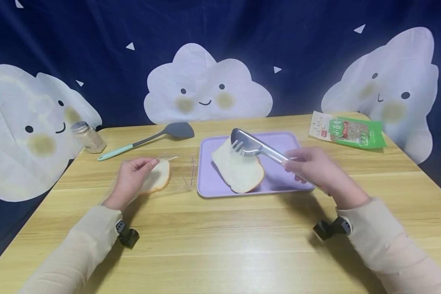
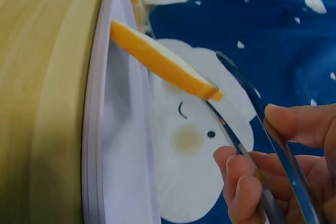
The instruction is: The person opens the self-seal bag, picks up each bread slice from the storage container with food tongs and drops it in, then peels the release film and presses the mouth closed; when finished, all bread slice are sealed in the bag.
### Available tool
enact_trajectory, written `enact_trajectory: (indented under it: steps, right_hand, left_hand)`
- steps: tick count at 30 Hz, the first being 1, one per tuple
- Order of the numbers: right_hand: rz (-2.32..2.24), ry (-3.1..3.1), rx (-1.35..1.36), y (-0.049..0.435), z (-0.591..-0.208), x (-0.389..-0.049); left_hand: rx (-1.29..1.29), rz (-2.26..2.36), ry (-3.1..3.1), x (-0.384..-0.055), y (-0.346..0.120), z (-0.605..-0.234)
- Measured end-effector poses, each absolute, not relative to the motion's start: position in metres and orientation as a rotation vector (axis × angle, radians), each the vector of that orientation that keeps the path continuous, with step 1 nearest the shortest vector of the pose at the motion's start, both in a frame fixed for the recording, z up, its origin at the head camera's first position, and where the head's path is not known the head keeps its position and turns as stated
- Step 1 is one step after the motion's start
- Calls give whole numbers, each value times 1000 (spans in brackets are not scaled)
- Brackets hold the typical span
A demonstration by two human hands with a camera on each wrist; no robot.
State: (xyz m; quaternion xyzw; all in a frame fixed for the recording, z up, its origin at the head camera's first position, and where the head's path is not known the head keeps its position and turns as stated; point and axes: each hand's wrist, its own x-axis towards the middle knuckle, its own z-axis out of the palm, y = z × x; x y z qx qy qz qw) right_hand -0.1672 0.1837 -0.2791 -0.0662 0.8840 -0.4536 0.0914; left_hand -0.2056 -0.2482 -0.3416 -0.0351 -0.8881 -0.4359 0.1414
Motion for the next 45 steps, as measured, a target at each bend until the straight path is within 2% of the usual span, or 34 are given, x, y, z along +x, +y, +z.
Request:
enact_trajectory:
  steps: [18,22,34,45]
  right_hand:
    - [-960,3058,-497,149,-289,-138]
    - [-942,3080,-484,148,-290,-136]
    - [-828,3275,-545,173,-281,-154]
    - [-764,3416,-608,182,-292,-163]
  left_hand:
    - [-103,-1286,-2558,-203,-246,-340]
    - [-89,-1292,-2572,-203,-247,-341]
    - [-51,-1287,-2584,-203,-246,-343]
    - [-101,-1281,-2568,-204,-245,-340]
